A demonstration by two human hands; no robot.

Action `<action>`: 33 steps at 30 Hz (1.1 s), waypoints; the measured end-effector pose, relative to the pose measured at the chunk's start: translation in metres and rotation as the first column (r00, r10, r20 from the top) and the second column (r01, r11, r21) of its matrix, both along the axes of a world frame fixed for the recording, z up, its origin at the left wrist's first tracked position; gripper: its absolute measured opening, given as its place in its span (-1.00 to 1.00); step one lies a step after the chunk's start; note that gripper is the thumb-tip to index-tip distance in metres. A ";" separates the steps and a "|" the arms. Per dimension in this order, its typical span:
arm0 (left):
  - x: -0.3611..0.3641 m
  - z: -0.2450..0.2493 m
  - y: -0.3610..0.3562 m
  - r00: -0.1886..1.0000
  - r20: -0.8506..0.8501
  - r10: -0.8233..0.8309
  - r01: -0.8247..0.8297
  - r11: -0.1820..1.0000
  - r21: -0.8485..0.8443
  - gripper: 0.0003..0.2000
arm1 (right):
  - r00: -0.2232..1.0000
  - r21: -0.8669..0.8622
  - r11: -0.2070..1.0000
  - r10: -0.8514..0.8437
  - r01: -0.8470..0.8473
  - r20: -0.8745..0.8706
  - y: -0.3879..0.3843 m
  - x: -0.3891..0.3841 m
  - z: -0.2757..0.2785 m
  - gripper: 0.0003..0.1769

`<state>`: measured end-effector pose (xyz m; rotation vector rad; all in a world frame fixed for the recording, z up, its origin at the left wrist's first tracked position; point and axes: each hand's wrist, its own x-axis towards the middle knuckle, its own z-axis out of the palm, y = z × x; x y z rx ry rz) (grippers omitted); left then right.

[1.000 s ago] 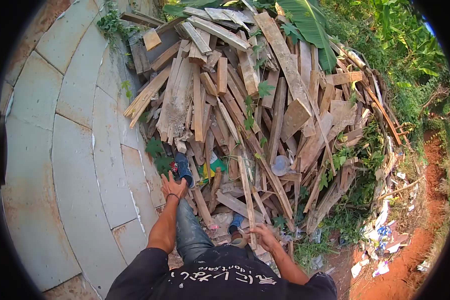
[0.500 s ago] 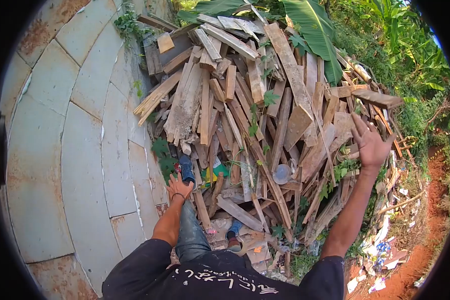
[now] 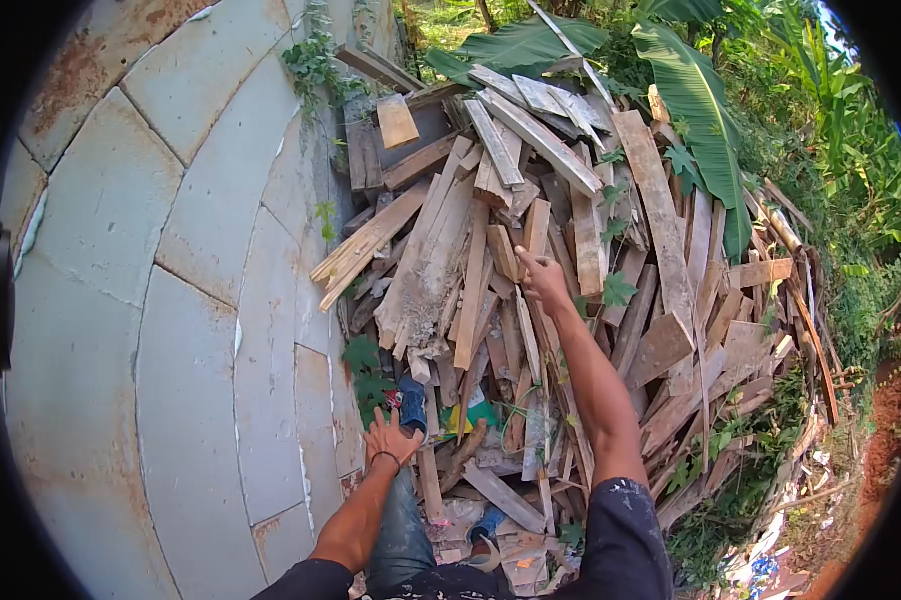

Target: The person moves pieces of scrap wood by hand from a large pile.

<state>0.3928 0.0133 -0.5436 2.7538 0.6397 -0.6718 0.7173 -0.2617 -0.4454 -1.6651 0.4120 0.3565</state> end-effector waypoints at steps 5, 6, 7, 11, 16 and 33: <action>0.048 0.001 0.034 0.997 -0.032 0.065 -0.067 0.996 -0.062 -0.12 | 0.932 0.509 0.781 -0.304 0.363 -0.198 0.051 0.158 -0.064 0.35; 0.058 0.003 0.039 0.995 -0.041 0.093 -0.095 0.993 -0.068 -0.12 | 0.891 0.542 0.707 -0.376 0.454 -0.256 0.057 0.180 -0.071 0.38; 0.068 0.004 0.044 0.991 -0.044 0.123 -0.126 0.989 -0.073 -0.12 | 0.897 0.543 0.714 -0.370 0.442 -0.243 0.063 0.194 -0.076 0.38; 0.092 -0.001 0.061 0.986 -0.059 0.156 -0.160 0.983 -0.088 -0.12 | 0.935 0.545 0.760 -0.283 0.355 -0.214 0.076 0.222 -0.112 0.26; 0.106 0.005 0.074 0.984 -0.058 0.170 -0.176 0.977 -0.119 -0.12 | 0.935 0.532 0.769 -0.290 0.354 -0.203 0.064 0.242 -0.110 0.16; 0.079 0.005 0.053 0.989 -0.035 0.142 -0.145 0.982 -0.118 -0.14 | 0.945 0.368 0.870 -0.309 0.327 -0.109 0.062 0.052 -0.064 -0.10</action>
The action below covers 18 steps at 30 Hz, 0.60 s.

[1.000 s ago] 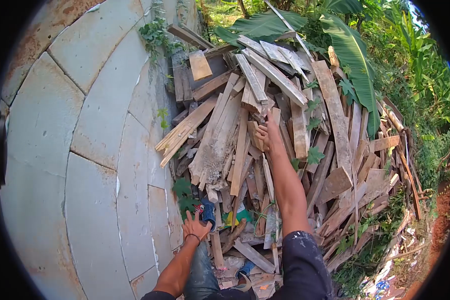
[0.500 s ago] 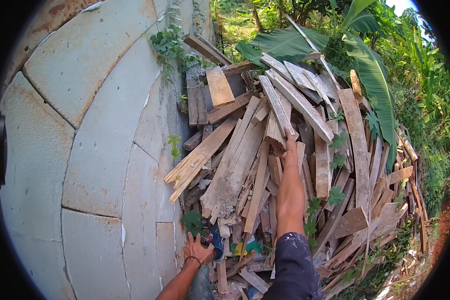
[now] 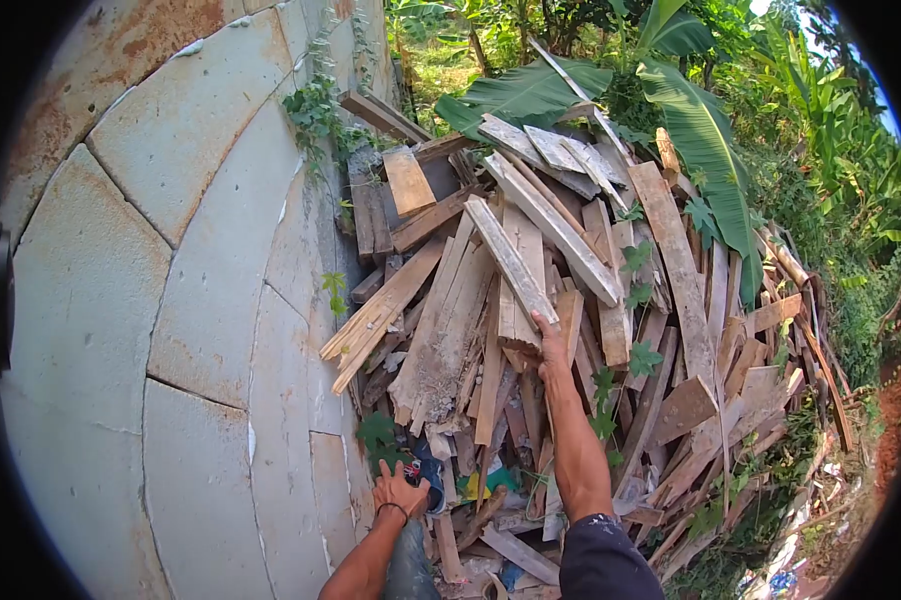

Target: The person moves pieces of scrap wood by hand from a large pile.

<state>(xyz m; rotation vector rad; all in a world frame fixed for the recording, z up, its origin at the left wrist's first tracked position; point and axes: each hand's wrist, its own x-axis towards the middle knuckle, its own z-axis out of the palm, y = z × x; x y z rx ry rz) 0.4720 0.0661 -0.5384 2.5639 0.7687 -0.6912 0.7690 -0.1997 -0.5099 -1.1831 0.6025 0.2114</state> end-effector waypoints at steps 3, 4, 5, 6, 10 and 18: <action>-0.018 0.001 -0.020 0.999 -0.014 -0.044 0.044 0.999 0.020 -0.14 | 0.997 0.086 0.995 0.050 -0.044 -0.060 -0.048 -0.111 0.008 -0.12; -0.027 0.002 -0.027 0.998 -0.032 -0.063 0.064 0.997 0.036 -0.13 | 0.995 0.185 0.981 0.069 -0.055 -0.071 -0.063 -0.144 0.019 -0.16; -0.035 0.000 -0.033 0.994 -0.051 -0.099 0.103 0.992 0.070 -0.12 | 0.995 0.177 0.983 0.056 -0.042 -0.077 -0.075 -0.166 0.029 -0.16; -0.044 0.003 -0.041 0.992 -0.059 -0.116 0.120 0.991 0.066 -0.12 | 0.995 0.199 0.980 0.045 -0.026 -0.093 -0.083 -0.190 0.038 -0.15; -0.074 -0.008 -0.053 0.983 -0.011 -0.183 0.183 0.972 0.144 -0.11 | 0.994 0.149 0.987 0.073 -0.060 -0.084 -0.113 -0.261 0.061 -0.17; -0.115 -0.010 -0.071 0.986 0.034 -0.166 0.162 0.982 0.099 -0.17 | 0.986 -0.262 0.955 0.105 -0.137 -0.131 -0.218 -0.465 0.165 -0.26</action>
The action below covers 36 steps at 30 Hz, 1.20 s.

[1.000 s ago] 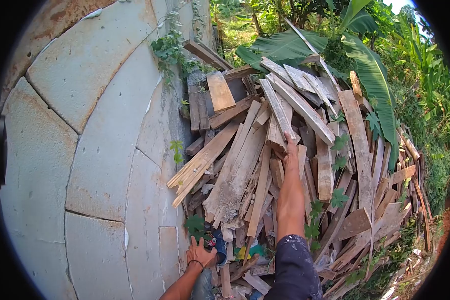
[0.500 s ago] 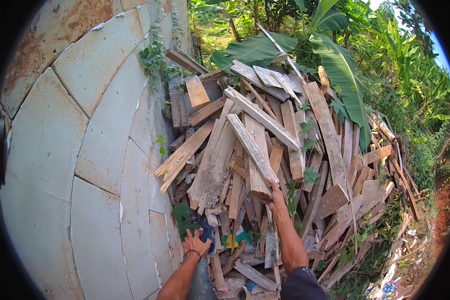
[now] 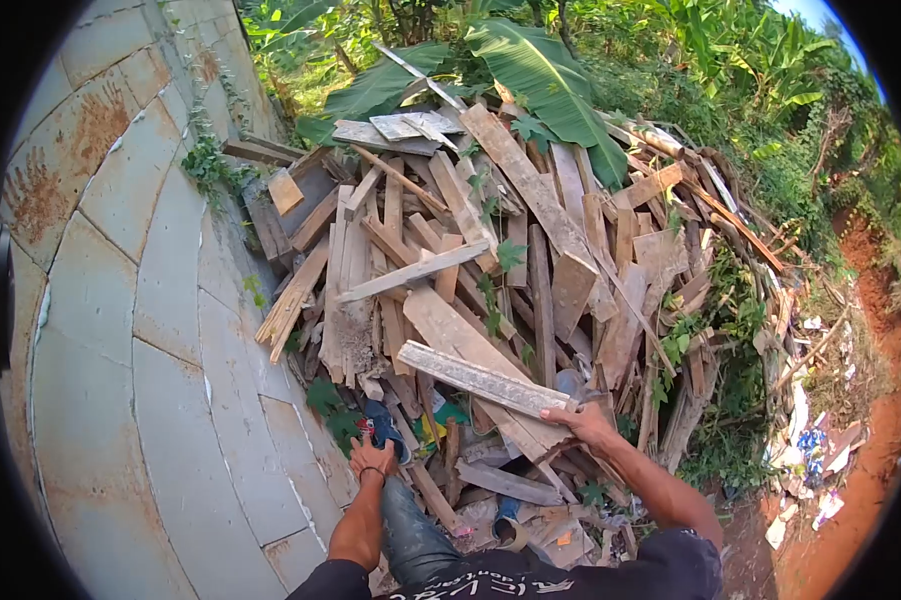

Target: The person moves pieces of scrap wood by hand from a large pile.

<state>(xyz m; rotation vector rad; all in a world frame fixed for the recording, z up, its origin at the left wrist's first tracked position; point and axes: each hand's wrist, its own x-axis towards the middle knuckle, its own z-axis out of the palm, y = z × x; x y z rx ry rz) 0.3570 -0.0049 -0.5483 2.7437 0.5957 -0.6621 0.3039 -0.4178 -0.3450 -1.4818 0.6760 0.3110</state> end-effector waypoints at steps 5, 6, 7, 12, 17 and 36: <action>-0.015 -0.007 -0.021 0.993 0.113 -0.011 0.002 0.997 0.083 -0.27 | 0.800 -0.553 0.591 0.319 -0.588 -0.509 -0.075 -0.127 0.042 -0.08; -0.017 -0.004 -0.027 0.992 0.119 -0.037 0.028 0.996 0.079 -0.27 | 0.714 -0.556 0.457 0.338 -0.694 -0.614 -0.082 -0.145 0.054 -0.09; -0.018 -0.001 -0.031 0.992 0.120 -0.038 0.026 0.995 0.099 -0.28 | 0.726 -0.562 0.472 0.318 -0.679 -0.610 -0.094 -0.168 0.052 -0.09; -0.024 -0.006 -0.050 0.988 0.138 -0.074 0.051 0.985 0.164 -0.30 | 0.337 -0.374 0.027 0.497 -0.927 -0.800 -0.115 -0.286 0.012 -0.35; -0.032 -0.009 -0.064 0.987 0.113 -0.118 0.099 0.982 0.160 -0.31 | 0.213 -0.279 -0.055 0.511 -0.959 -0.833 -0.131 -0.379 -0.072 -0.39; -0.047 0.005 -0.021 0.991 0.099 0.093 -0.097 0.994 0.043 -0.33 | 0.996 -0.995 -0.051 0.030 -0.083 -0.084 -0.330 0.050 0.509 0.12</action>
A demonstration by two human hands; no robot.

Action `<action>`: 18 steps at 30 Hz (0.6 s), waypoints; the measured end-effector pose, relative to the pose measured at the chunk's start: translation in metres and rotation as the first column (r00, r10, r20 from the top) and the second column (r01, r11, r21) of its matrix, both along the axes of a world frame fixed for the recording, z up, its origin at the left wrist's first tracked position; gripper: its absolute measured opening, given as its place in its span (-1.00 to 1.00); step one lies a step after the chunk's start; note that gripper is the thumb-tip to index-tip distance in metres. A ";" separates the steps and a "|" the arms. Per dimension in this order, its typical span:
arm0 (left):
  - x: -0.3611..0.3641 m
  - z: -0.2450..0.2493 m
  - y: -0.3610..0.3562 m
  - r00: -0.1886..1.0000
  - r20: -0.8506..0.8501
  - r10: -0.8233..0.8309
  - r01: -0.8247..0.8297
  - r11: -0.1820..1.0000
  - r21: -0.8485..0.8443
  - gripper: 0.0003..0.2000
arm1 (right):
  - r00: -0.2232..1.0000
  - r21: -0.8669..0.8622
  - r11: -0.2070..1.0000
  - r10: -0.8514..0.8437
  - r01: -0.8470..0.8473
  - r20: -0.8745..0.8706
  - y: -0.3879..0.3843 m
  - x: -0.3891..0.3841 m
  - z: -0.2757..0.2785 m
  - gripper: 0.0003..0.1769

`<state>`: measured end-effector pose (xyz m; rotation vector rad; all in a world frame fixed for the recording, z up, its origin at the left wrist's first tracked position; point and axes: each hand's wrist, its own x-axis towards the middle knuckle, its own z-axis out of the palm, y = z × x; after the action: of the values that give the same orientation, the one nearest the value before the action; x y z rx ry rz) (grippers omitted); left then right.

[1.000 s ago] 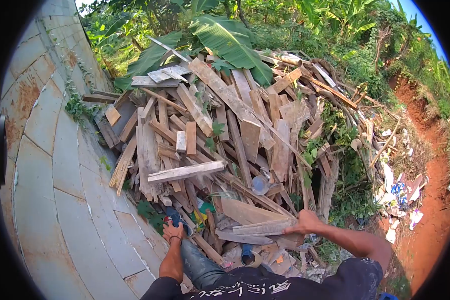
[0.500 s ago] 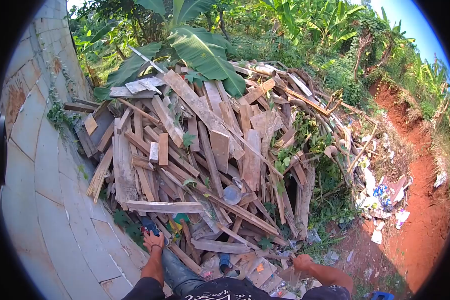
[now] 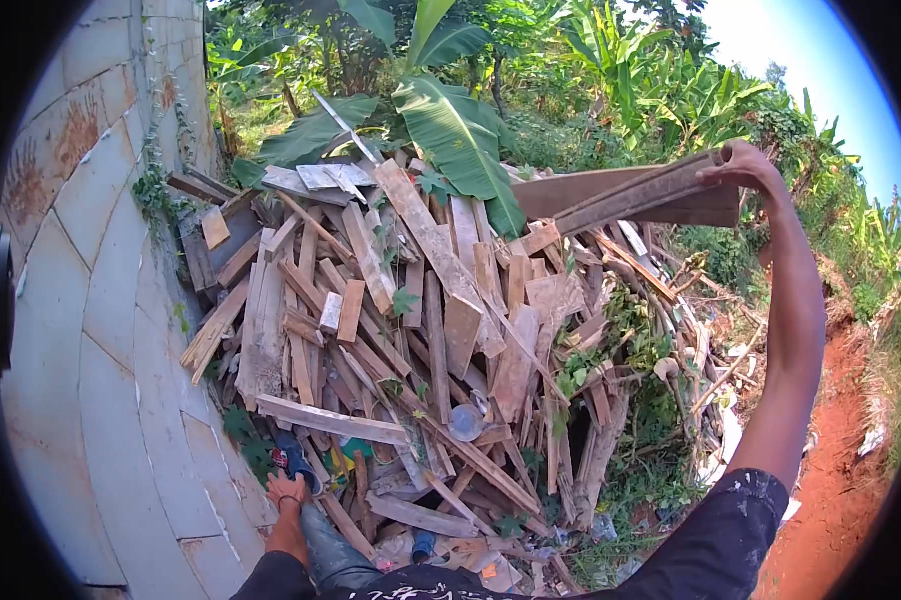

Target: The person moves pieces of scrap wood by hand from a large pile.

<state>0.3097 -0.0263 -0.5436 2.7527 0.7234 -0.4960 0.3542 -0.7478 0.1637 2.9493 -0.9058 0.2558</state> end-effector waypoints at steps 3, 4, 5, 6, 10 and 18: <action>-0.006 -0.022 0.012 0.996 0.060 0.059 -0.059 0.998 0.003 -0.34 | 0.938 -0.677 0.649 -0.239 0.347 0.251 0.003 0.097 0.015 0.54; -0.009 -0.020 0.016 0.997 0.046 0.055 -0.055 0.998 -0.007 -0.34 | 0.935 -0.743 0.580 -0.105 0.335 0.340 0.020 0.129 0.001 0.44; -0.006 -0.022 0.017 0.997 0.046 0.055 -0.055 0.998 0.002 -0.34 | 0.900 -0.746 0.613 0.124 0.261 0.417 0.038 0.160 -0.022 0.44; -0.002 -0.017 0.017 0.998 0.016 0.056 -0.056 0.998 -0.008 -0.34 | 0.796 -0.757 0.645 0.401 0.107 0.454 0.065 0.188 -0.061 0.15; 0.017 -0.008 0.013 0.997 -0.031 0.068 -0.070 0.995 -0.074 -0.31 | 0.684 -0.356 0.685 0.714 -0.636 0.151 0.212 0.230 -0.283 -0.24; 0.031 -0.005 0.016 0.992 -0.126 0.024 -0.036 0.994 -0.099 -0.22 | 0.547 0.592 0.683 0.717 -0.428 -0.432 0.367 0.182 -0.742 0.02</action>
<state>0.3406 -0.0107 -0.5485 2.6319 0.7460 -0.6835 0.5366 -0.3803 -0.5788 3.1984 0.2039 -1.0374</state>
